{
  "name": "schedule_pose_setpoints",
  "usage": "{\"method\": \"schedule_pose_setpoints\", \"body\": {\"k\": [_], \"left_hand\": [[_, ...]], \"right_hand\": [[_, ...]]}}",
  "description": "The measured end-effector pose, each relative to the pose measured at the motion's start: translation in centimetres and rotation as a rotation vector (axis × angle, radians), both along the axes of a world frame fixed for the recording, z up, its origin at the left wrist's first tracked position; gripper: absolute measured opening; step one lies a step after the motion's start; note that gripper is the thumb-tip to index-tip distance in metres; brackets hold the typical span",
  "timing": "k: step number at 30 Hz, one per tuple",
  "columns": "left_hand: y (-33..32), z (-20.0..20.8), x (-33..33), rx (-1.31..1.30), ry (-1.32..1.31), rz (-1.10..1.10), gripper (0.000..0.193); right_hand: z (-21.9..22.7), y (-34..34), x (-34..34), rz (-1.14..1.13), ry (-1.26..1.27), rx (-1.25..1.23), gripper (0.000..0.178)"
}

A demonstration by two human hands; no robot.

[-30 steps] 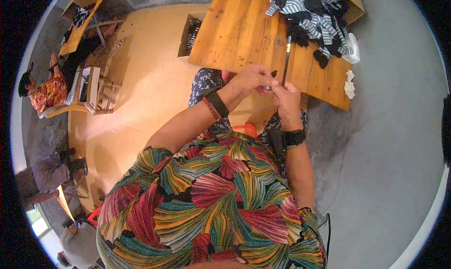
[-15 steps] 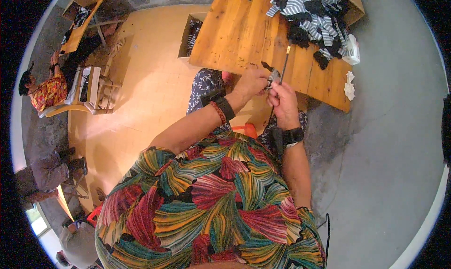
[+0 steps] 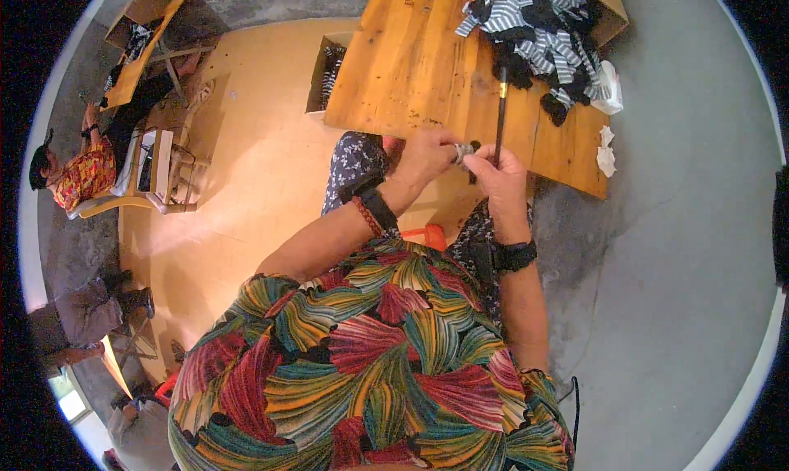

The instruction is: Turning small striped fabric tubes right-side out using a wooden stick.

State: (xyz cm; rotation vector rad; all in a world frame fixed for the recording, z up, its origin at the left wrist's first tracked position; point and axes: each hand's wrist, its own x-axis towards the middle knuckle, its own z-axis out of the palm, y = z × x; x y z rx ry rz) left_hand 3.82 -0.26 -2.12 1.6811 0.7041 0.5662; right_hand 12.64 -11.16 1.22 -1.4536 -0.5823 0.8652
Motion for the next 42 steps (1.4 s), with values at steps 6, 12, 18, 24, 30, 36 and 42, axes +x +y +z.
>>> {"method": "schedule_pose_setpoints", "body": {"k": [6,12,18,24,30,36,42], "left_hand": [[-0.3,-0.7,-0.2,-0.318,-0.040,0.011,0.008],[-0.6,-0.3,-1.1,-0.655,-0.103,0.070,0.010],[-1.5,0.7,-1.3,-0.462,-0.128,0.124,0.008],[-1.7,-1.2,-1.1,-0.451,-0.245,0.101,0.008],[-1.2,-1.9,-1.0,-0.892,-0.255,-0.012,0.006],[1.2,-1.4,-1.7,-0.923,-0.386,-0.033,0.008],[0.8,0.0,-2.1,-0.790,-0.283,-0.211,0.011]], "right_hand": [[-3.3,0.7,-0.7,-0.032,-0.147,0.000,0.029],[-2.3,0.4,-1.0,0.060,-0.612,-0.048,0.023],[-1.9,0.8,-1.9,0.000,-0.900,-0.061,0.014],[-3.6,2.0,-1.3,-0.289,-0.569,-0.115,0.002],[-3.7,2.2,-0.7,-0.234,-0.412,-0.067,0.003],[-3.0,2.7,-1.7,-0.162,-0.887,0.009,0.013],[-1.7,2.4,-0.9,-0.139,-0.351,-0.028,0.012]]}}
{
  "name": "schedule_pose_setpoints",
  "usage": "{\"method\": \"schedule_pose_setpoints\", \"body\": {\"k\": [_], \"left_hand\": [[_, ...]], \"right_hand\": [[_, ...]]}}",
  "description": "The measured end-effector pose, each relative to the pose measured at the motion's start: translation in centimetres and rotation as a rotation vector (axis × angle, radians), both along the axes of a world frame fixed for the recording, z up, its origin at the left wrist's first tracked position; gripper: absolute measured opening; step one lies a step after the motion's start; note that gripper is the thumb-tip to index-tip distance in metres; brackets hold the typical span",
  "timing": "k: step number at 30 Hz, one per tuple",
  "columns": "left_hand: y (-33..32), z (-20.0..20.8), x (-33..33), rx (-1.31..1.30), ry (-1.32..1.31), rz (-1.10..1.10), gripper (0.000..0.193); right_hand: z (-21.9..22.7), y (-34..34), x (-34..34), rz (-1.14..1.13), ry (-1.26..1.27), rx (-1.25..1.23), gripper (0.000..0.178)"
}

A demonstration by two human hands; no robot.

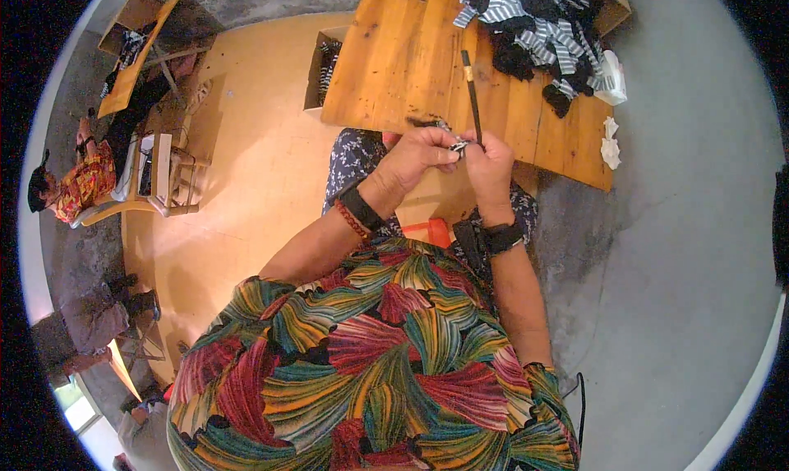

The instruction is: Turning small striped fabric tubes right-side out using a wooden stick.

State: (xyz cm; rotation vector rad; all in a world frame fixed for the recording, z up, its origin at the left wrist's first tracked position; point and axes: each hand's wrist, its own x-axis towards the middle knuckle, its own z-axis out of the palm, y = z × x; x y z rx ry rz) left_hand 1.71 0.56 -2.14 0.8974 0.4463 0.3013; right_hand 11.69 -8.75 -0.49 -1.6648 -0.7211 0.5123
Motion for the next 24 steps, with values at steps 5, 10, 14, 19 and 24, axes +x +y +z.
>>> {"method": "schedule_pose_setpoints", "body": {"k": [5,10,14,19,24], "left_hand": [[-0.5,0.3,-0.5,0.274,0.058,-0.060,0.009],[-0.1,-0.6,-0.5,0.034,0.109,0.087,0.008],[-0.6,-1.6,0.1,-0.036,0.203,0.333,0.005],[-1.0,-3.2,1.7,0.804,0.337,0.531,0.009],[-1.1,-2.7,1.3,-0.224,0.155,0.271,0.009]], "right_hand": [[-1.2,-0.5,0.5,0.028,0.180,-0.010,0.011],[-1.4,-0.6,0.3,0.083,0.327,0.003,0.009],[-1.8,0.2,0.3,0.086,0.420,0.009,0.007],[-2.4,0.6,-0.6,0.054,0.630,-0.084,0.007],[-4.9,0.1,0.1,-0.066,0.436,0.082,0.010]]}}
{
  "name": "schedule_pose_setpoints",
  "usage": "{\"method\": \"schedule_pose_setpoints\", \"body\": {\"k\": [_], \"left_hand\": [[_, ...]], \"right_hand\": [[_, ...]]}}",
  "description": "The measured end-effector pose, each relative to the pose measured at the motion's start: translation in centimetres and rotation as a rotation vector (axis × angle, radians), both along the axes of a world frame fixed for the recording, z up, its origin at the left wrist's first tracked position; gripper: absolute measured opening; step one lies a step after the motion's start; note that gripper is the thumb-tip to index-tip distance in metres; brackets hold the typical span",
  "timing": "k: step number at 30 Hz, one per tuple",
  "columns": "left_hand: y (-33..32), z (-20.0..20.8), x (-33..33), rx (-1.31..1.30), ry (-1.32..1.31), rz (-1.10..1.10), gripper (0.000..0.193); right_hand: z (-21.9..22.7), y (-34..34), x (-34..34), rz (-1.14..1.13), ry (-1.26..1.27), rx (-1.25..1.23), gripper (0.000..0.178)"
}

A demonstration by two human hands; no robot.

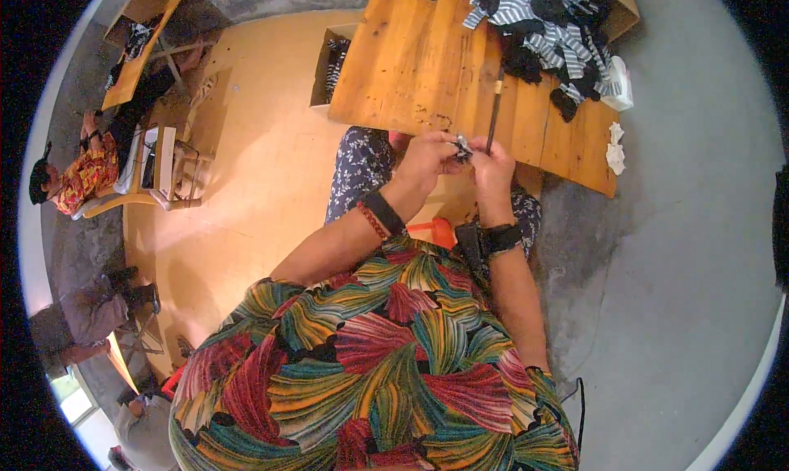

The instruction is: Turning small striped fabric tubes right-side out using a wooden stick.

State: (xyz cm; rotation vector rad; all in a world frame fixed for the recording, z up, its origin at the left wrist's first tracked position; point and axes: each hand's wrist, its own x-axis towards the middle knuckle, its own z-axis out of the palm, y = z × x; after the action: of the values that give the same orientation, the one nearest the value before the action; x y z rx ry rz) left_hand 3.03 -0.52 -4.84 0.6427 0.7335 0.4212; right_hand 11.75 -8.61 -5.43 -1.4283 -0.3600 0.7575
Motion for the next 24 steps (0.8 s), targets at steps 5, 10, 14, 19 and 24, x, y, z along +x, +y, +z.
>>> {"method": "schedule_pose_setpoints", "body": {"k": [5,10,14,19,24], "left_hand": [[-0.2,0.5,-0.9,0.192,0.100,-0.139,0.012],[0.5,0.4,-1.3,0.047,0.079,-0.228,0.005],[-0.1,0.2,-1.1,0.237,0.137,-0.246,0.005],[-0.7,-1.1,-1.1,0.746,0.333,-0.294,0.008],[-1.1,-0.7,-1.2,0.475,0.246,-0.173,0.011]], "right_hand": [[0.1,-0.7,0.2,0.065,-0.717,-0.164,0.015],[2.7,-1.5,0.7,0.266,0.272,-0.199,0.004],[1.9,-2.7,0.5,0.264,0.319,-0.049,0.004],[3.9,-2.8,-1.0,0.204,0.602,0.027,0.006],[3.5,-2.8,-0.9,0.309,0.529,0.001,0.005]]}}
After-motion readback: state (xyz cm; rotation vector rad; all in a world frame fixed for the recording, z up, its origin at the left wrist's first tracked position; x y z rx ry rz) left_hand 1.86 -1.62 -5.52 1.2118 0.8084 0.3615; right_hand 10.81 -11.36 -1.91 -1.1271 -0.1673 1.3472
